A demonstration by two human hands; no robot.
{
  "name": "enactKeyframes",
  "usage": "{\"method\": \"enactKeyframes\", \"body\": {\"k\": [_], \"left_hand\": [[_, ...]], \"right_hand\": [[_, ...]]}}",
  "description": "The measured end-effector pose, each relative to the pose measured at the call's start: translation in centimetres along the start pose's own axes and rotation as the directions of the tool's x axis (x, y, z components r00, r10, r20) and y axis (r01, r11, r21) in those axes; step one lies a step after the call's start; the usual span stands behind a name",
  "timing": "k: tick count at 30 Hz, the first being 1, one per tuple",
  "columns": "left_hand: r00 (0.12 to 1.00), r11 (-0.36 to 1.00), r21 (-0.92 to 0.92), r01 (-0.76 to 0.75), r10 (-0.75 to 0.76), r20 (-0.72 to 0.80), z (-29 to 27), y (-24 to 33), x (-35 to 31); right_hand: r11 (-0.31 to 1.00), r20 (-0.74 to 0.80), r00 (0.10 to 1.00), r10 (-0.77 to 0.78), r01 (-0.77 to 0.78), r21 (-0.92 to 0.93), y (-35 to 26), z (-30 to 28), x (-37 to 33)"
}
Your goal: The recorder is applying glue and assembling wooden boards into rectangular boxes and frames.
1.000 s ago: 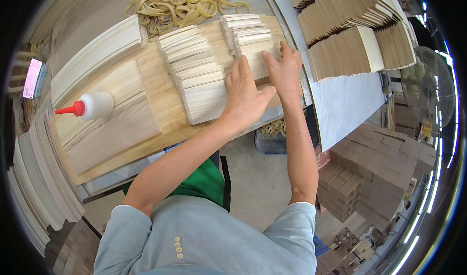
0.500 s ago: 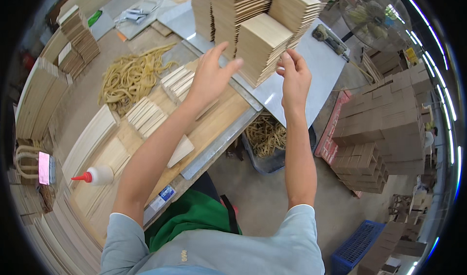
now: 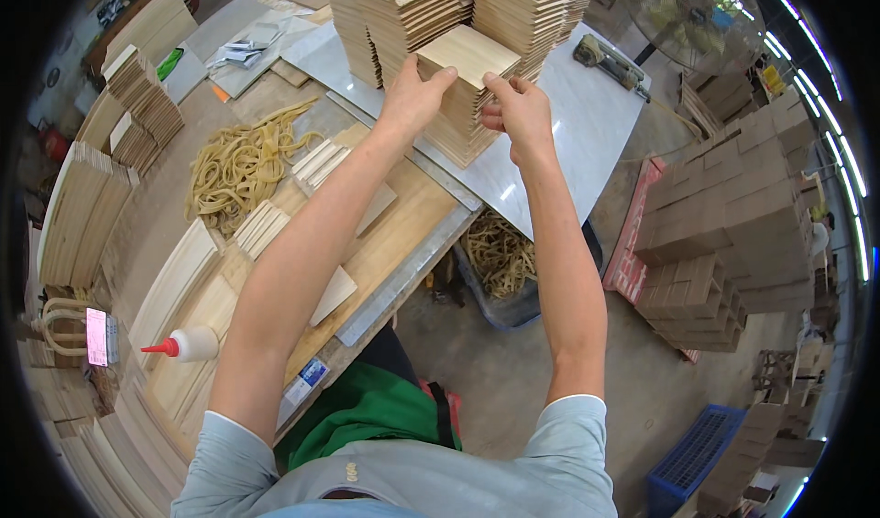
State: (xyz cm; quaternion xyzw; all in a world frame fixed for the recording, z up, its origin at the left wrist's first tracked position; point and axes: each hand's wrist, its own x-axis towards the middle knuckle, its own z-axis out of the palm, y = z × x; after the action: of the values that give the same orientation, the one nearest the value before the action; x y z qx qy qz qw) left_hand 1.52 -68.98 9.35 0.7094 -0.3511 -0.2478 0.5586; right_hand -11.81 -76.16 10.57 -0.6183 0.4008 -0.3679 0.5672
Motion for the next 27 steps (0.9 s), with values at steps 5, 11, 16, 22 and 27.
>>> {"method": "enactKeyframes", "body": {"k": [5,11,16,22,27], "left_hand": [[0.995,0.991,-0.106,-0.087,0.082,-0.050,0.2,0.4,-0.8],[0.986,0.968,-0.204,-0.148,0.128,-0.110,0.4,2.1,-1.2],[0.969,0.965,-0.172,-0.196,0.164,-0.185,1.2,2.6,-2.6],[0.783,0.783,-0.041,-0.621,0.616,-0.090,0.1,0.9,-9.8],[0.398,0.380,0.148,-0.913,0.910,0.120,-4.1,-2.6,-13.6]], "right_hand": [[0.996,0.030,0.999,0.013,-0.015,0.084,0.1,-0.6,-0.3],[0.972,0.071,0.997,0.040,-0.055,0.230,0.4,-1.1,-0.7],[0.933,0.119,0.993,0.024,-0.065,0.353,1.6,-1.6,-1.9],[0.894,0.082,0.993,-0.087,0.042,0.446,3.4,-4.0,-7.0],[0.729,0.394,0.915,0.087,-0.328,0.601,4.3,-5.3,-10.7]]}}
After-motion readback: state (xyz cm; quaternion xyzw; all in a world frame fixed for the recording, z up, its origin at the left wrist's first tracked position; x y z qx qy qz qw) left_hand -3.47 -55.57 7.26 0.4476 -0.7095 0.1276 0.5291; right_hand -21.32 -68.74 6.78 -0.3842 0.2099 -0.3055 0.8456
